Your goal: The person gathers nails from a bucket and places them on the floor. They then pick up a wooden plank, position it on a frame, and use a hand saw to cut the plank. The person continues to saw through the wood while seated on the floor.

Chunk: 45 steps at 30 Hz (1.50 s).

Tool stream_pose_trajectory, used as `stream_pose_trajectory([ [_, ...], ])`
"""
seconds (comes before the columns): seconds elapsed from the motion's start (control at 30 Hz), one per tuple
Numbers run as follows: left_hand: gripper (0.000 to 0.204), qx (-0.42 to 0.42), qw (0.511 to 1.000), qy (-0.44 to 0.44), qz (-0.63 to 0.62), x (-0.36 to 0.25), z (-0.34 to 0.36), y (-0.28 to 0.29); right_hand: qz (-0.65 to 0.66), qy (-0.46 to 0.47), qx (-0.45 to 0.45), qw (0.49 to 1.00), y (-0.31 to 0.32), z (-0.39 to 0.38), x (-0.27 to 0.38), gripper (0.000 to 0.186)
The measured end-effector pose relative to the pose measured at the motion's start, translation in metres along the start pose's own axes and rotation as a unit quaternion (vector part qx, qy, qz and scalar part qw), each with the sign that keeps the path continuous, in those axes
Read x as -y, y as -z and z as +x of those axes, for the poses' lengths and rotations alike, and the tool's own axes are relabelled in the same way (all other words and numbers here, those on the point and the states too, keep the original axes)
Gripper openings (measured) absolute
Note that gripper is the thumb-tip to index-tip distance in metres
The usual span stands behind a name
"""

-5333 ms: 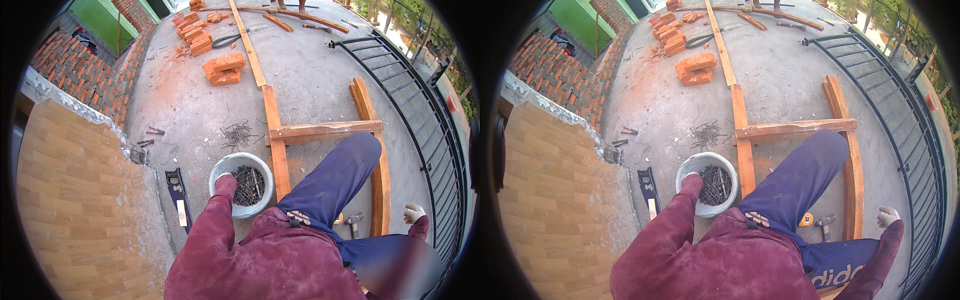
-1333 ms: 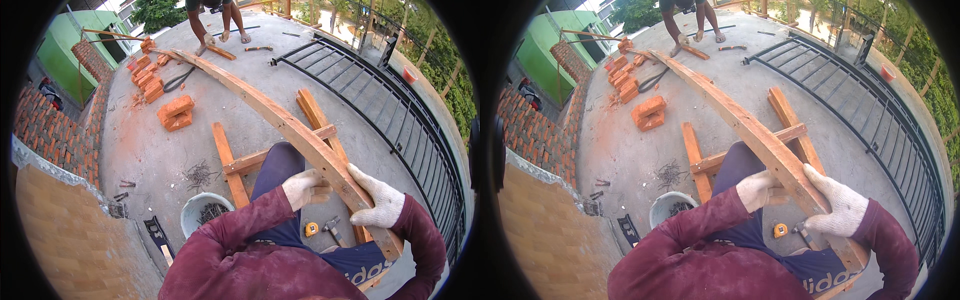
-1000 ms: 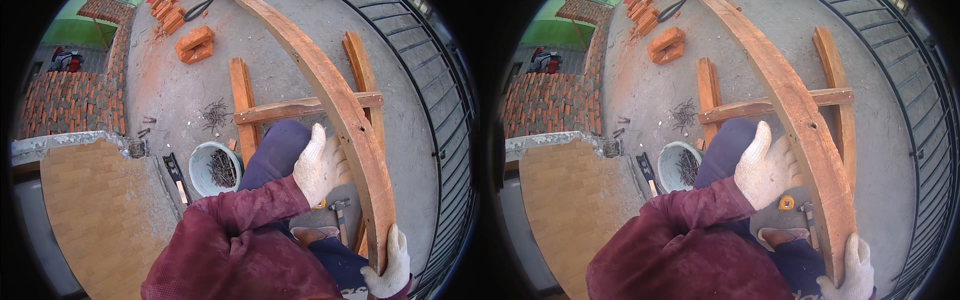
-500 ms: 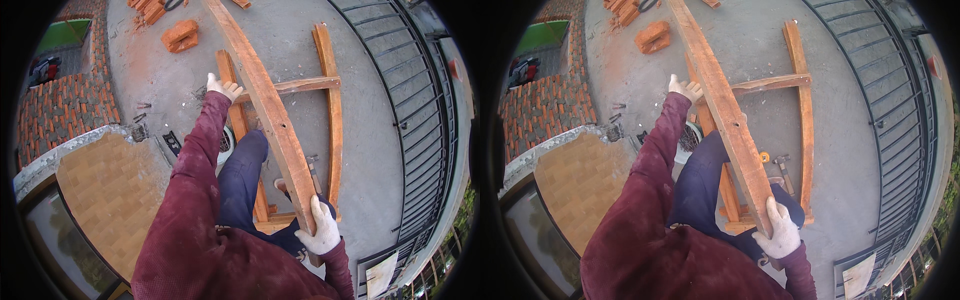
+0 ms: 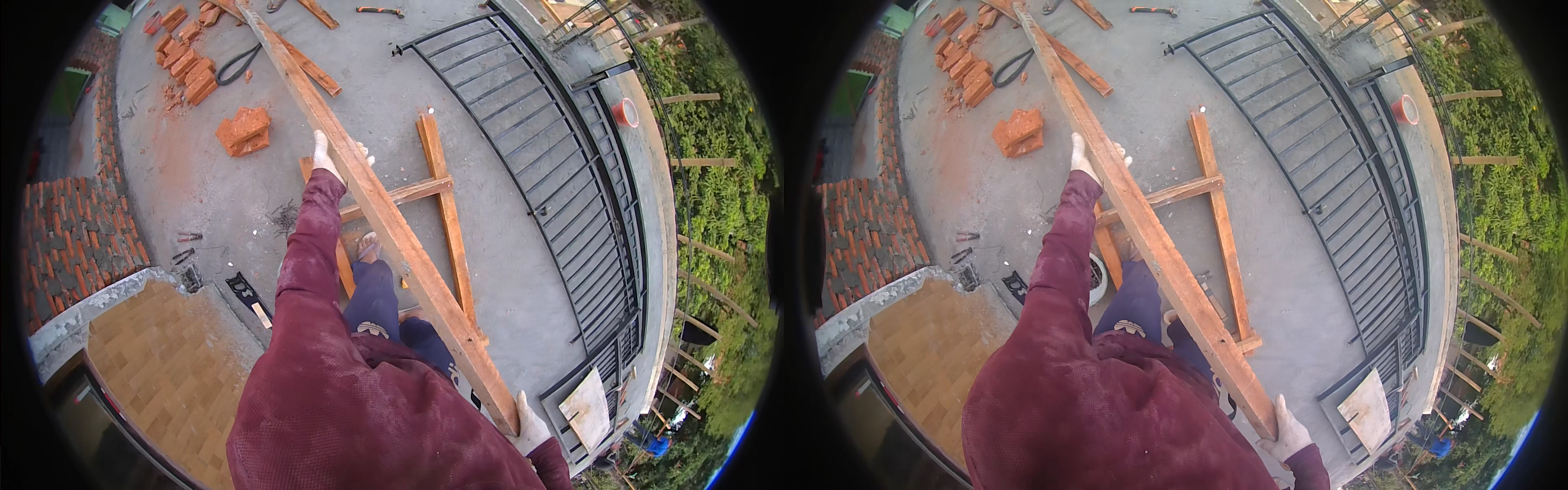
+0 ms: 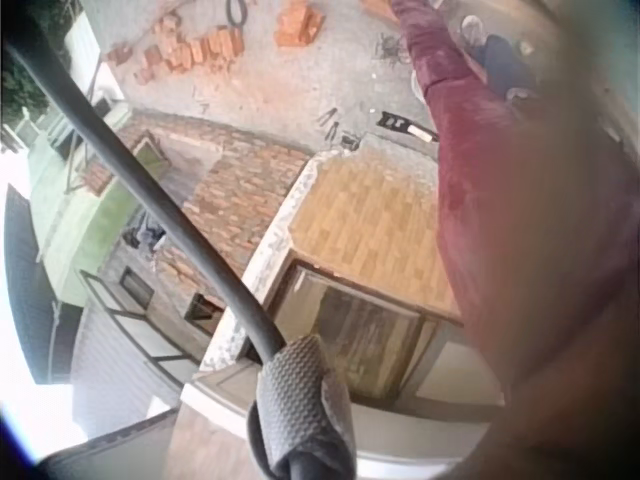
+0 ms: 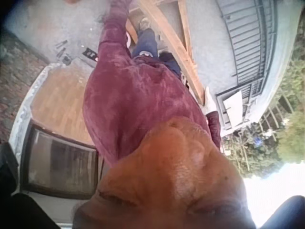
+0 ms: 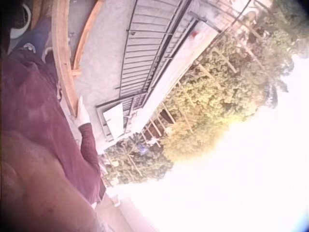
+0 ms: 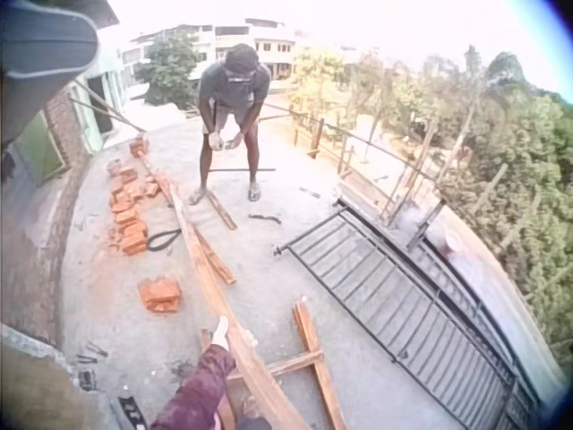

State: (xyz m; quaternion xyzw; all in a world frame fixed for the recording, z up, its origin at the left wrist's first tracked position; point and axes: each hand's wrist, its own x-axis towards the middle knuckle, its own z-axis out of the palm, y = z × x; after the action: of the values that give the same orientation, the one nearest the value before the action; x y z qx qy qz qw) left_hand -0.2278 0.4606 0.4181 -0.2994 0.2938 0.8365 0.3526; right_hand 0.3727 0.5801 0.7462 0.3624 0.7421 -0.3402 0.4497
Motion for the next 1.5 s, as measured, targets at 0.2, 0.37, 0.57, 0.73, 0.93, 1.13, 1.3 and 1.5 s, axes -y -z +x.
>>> stream_pose_trajectory([
  [0.2, 0.041, 0.076, 0.995, 0.062, 0.026, 0.074, -0.040, 0.007, -0.164, -0.084, -0.061, 0.981, 0.028, -0.018, -0.066, 0.106],
  [0.37, 0.031, 0.099, 0.963, 0.246, 0.053, 0.208, -0.122, -0.038, -0.221, -0.148, -0.160, 0.951, 0.109, 0.003, -0.120, 0.085],
  [0.57, 0.053, 0.370, 0.861, 0.072, 0.340, 0.337, -0.137, -0.042, -0.276, -0.057, -0.307, 0.909, 0.261, 0.055, -0.129, 0.061],
  [0.73, 0.050, 0.167, 0.957, 0.218, 0.095, 0.339, -0.132, -0.179, -0.115, 0.290, -0.398, 0.862, 0.345, 0.068, -0.009, 0.044],
  [0.93, 0.045, 0.275, 0.952, 0.125, -0.057, 0.360, -0.110, -0.370, 0.240, 0.297, -0.010, 0.924, 0.362, 0.035, -0.053, 0.065],
  [1.13, 0.048, 0.438, 0.896, 0.049, -0.060, 0.351, -0.193, -0.526, 0.347, 0.593, -0.401, 0.605, 0.486, 0.101, -0.090, 0.103],
  [1.3, 0.073, 0.476, 0.879, -0.008, 0.016, 0.380, -0.231, -0.566, 0.418, 0.687, -0.495, 0.330, 0.563, 0.044, 0.000, 0.070],
  [1.5, 0.074, 0.463, 0.762, -0.268, 0.365, 0.325, -0.298, -0.521, 0.354, 0.827, -0.353, 0.256, 0.619, -0.014, 0.060, 0.049],
])
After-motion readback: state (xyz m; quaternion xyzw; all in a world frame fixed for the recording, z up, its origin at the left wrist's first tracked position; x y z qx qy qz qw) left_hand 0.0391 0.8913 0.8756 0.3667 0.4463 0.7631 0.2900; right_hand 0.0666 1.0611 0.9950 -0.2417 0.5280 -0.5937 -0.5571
